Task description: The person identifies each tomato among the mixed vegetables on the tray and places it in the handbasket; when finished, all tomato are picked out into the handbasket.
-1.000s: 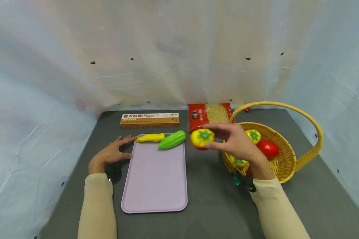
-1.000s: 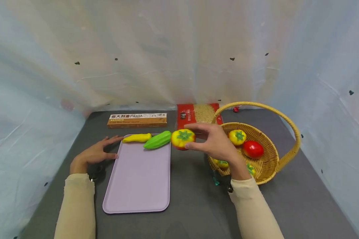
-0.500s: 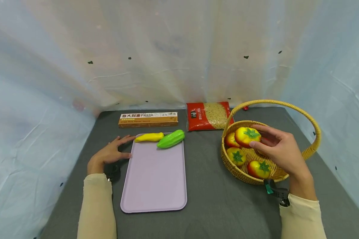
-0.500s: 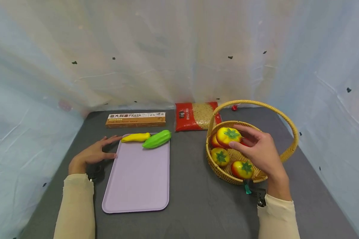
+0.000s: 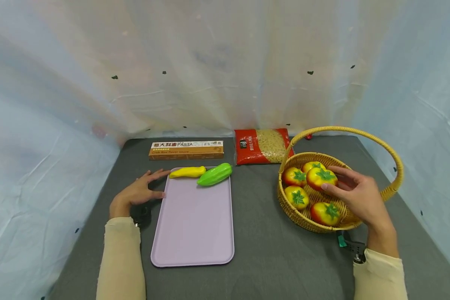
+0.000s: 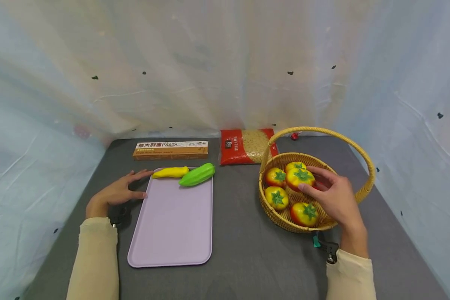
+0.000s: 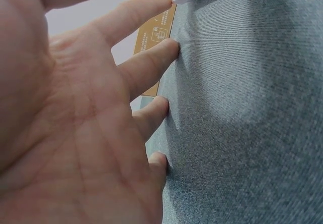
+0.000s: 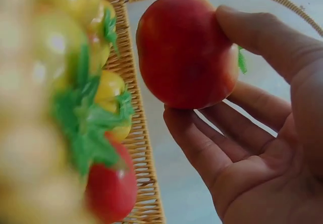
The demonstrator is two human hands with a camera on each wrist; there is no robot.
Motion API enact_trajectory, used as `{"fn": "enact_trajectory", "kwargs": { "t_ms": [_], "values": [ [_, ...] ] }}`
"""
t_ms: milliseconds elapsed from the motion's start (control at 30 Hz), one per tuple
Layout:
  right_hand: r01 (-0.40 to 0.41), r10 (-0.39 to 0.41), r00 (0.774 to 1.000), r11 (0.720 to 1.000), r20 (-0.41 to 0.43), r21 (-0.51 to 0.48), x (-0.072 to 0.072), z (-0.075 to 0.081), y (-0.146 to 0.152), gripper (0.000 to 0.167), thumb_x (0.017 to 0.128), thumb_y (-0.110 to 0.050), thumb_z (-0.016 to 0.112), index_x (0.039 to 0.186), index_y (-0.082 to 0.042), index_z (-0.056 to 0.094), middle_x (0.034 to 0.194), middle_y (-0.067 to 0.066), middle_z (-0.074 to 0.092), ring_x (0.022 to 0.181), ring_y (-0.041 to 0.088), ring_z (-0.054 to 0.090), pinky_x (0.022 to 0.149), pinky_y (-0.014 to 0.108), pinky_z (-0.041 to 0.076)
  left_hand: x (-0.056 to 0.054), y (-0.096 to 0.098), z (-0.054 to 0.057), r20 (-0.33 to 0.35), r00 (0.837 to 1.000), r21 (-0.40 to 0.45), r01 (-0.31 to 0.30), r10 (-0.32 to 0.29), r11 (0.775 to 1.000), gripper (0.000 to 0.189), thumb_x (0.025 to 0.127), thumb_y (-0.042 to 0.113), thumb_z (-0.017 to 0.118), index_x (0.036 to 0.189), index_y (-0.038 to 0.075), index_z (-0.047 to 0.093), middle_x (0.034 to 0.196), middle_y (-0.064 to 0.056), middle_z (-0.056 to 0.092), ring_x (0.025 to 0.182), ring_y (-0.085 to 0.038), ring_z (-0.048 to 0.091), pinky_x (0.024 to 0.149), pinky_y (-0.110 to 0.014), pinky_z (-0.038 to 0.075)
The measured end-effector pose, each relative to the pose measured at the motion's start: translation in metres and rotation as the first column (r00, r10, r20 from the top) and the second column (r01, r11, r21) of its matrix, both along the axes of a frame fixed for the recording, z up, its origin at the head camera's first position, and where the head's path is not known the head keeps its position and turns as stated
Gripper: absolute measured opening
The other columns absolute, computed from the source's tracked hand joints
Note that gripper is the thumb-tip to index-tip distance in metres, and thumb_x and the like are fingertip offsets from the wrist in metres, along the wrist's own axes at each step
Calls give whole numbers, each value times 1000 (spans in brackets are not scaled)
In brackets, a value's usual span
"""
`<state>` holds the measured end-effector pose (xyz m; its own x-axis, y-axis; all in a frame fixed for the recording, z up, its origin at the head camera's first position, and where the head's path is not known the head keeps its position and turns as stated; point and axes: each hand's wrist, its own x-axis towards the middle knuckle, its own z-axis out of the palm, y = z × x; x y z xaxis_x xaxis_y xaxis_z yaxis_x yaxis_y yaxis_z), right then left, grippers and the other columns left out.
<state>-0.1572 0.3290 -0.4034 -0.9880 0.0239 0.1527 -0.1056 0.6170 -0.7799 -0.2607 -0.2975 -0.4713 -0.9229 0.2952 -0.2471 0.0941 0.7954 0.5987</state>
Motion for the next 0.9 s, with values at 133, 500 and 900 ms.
{"fn": "enact_trajectory", "kwargs": {
  "t_ms": [133, 500, 900],
  "values": [
    [2, -2, 1000, 1000, 14, 6, -2, -7, 2, 60, 99, -32, 84, 150, -7, 66, 147, 30, 66, 106, -23, 62, 83, 4, 54, 0, 0, 1, -5, 1000, -5, 3, -3, 1000, 87, 95, 33, 82, 171, 24, 41, 182, -17, 23, 166, -60, 2, 116, -95, 8],
    [-1, -11, 997, 988, 78, 152, 1, -12, 5, 69, 101, -46, 79, 155, -8, 61, 151, 26, 66, 133, 46, 68, 81, -2, 44, 1, 1, 0, 5, 1000, -5, 1, -1, 1000, 87, 95, 34, 82, 171, 25, 40, 183, -16, 22, 166, -61, 1, 115, -95, 9],
    [3, -2, 1000, 984, -5, 176, 3, 0, -1, 64, 99, -43, 83, 152, -13, 65, 147, 20, 71, 114, -18, 62, 85, -1, 45, 1, 2, -1, 4, 1000, 0, 15, -15, 1000, 86, 96, 33, 82, 171, 22, 41, 182, -18, 22, 166, -60, 2, 118, -93, 13]
  ]
}}
